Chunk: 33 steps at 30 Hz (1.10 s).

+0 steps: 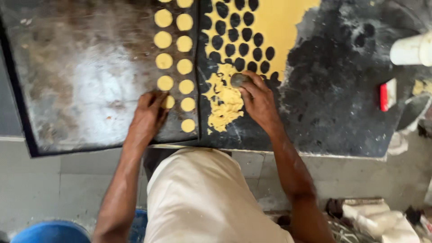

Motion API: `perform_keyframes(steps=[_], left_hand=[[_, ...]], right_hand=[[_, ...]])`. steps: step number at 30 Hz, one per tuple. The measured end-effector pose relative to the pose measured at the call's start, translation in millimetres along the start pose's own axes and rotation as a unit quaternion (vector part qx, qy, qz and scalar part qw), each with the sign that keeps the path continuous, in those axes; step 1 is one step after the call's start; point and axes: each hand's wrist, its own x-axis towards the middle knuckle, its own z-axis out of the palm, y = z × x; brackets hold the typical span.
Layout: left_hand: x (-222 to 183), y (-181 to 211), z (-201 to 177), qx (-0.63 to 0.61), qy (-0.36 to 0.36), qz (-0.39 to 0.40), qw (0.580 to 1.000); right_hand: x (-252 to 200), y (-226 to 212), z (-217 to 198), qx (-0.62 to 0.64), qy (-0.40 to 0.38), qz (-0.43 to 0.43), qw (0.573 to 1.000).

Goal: The person cuts circles from a sheet of dough using a metal ring cutter and places the dough pieces onto a baking tray.

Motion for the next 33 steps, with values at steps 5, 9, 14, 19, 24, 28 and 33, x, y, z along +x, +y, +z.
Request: perform_keyframes(steps=[5,9,14,19,24,28,33], left_hand=[[-0.9,20.2,-13.3,0.002,0.007,-0.039,0.999],[-4.1,27.6,-23.5,0.011,0.027,-0.057,0.998],[-12.3,24.6,-27.7,0.002,0.057,-0.073,0.996],[-31.0,12.5,-32.5,-0.001,0.072,-0.075,0.995],[-56.2,5.1,-26.3,-0.06,0.052,-0.105,0.991],[-62.5,-2.9,-15.0,-0.076,0.016,-0.078,0.994],[-52.4,-1.6,-8.1,-0.074,-0.06,-0.007,0.995]], right_hand=[[-4.8,83.3,-53.7,-0.106,0.077,0.024,0.991],[2.0,124.0,-61.9,-0.113,0.09,-0.019,0.989],[29.5,124.6,-59.3,-0.16,0.037,-0.001,0.986],[54.0,96.2,-96.0,-0.086,-0.047,0.195,0.976],[24.6,-2.7,-17.4,-0.141,-0.077,0.005,0.987],[1.0,-92.8,88.5,-0.064,0.018,-0.296,0.953],[14.7,-80.8,89.5,0.09,0.02,-0.106,0.99]])
